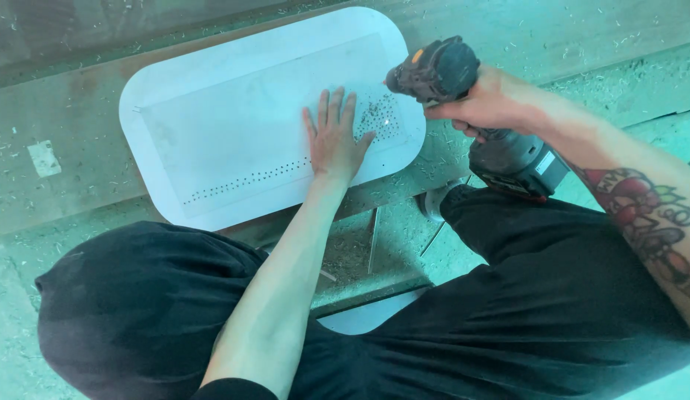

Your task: Drilling a pattern of small holes into a white plate using a power drill.

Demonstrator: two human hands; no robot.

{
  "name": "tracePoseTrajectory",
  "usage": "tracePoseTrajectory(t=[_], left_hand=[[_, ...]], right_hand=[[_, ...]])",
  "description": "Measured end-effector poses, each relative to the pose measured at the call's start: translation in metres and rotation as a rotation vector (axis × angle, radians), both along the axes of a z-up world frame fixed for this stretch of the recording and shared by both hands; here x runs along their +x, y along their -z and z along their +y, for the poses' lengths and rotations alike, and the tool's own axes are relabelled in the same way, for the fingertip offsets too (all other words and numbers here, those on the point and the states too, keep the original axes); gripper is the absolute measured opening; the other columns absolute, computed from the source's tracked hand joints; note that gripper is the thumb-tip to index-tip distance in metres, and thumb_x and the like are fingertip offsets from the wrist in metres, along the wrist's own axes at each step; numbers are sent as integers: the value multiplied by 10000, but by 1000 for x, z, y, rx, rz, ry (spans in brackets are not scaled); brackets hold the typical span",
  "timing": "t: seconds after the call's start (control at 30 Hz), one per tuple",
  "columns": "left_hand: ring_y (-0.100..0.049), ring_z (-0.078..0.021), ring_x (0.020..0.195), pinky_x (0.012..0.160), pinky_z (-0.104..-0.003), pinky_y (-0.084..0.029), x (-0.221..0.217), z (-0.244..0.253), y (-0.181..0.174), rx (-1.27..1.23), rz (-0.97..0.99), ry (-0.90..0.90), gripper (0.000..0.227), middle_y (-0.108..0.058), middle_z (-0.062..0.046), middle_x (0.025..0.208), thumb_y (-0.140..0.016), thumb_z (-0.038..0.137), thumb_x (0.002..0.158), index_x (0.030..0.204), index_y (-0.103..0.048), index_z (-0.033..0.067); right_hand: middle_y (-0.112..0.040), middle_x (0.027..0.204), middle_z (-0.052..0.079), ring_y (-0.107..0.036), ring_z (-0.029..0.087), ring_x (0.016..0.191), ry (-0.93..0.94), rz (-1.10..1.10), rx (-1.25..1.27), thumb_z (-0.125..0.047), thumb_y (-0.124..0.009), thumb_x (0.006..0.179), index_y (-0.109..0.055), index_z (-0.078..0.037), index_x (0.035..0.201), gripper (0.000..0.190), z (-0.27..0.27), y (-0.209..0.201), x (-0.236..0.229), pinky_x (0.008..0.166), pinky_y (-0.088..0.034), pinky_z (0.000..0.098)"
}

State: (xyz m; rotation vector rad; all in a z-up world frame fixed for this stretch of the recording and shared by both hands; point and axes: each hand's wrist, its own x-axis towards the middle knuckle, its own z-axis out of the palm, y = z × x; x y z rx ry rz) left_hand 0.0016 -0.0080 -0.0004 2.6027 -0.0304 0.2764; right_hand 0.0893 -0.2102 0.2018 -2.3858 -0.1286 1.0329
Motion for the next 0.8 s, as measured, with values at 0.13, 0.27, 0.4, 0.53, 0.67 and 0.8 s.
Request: tracePoseTrajectory(t=[0.13, 0.27, 0.4, 0.53, 0.67, 0.8], left_hand=[[-165, -247, 1561, 1255, -591, -11, -5, 3, 10, 59, 135, -31, 812, -306, -32, 1660, -759, 480, 863, 1547, -447, 173], [-164, -240, 1560, 1256, -590, -5, -3, 1, 13, 41, 130, -50, 813, -311, -23, 1656, -777, 470, 843, 1536, -463, 181], [-142, -236, 1566, 1261, -588, 3, -3, 2, 11, 51, 144, -49, 823, -280, -15, 1669, -762, 479, 858, 1555, -437, 187], [-149, -242, 1566, 1262, -590, -4, -3, 2, 10, 29, 145, -44, 835, -279, -16, 1668, -773, 482, 857, 1557, -435, 178], [-123, -227, 1568, 1261, -580, 10, -2, 1, 10, 21, 173, -51, 833, -272, -1, 1671, -765, 485, 855, 1559, -429, 193], [-137, -233, 1565, 1262, -585, 1, -2, 2, 10, 12, 166, -52, 835, -286, 0, 1663, -778, 482, 843, 1547, -443, 184]], right_hand=[[-573, 627, 100, -480, 211, 487, 69, 90, -49, -162, -762, 925, -727, 11, 920, 177, 7, 1, -6, 425, -394, 350], [-599, 589, 93, -518, 223, 441, -32, 32, -119, -196, -758, 916, -741, -36, 964, 168, 11, 6, -6, 446, -424, 352], [-605, 620, 77, -524, 200, 478, -9, 22, -126, -163, -717, 927, -756, -94, 1112, 201, 18, 1, -8, 466, -434, 341], [-604, 638, 98, -506, 206, 482, 36, 44, -80, -132, -713, 921, -749, -45, 1053, 162, 21, 2, -7, 434, -412, 349], [-595, 659, 102, -490, 206, 481, 54, 86, -120, -134, -713, 928, -750, -19, 1031, 158, 28, 1, -6, 422, -413, 351], [-616, 675, 109, -506, 211, 495, 26, 80, -152, -143, -713, 924, -748, -54, 1134, 231, 30, 0, -5, 431, -426, 352]])
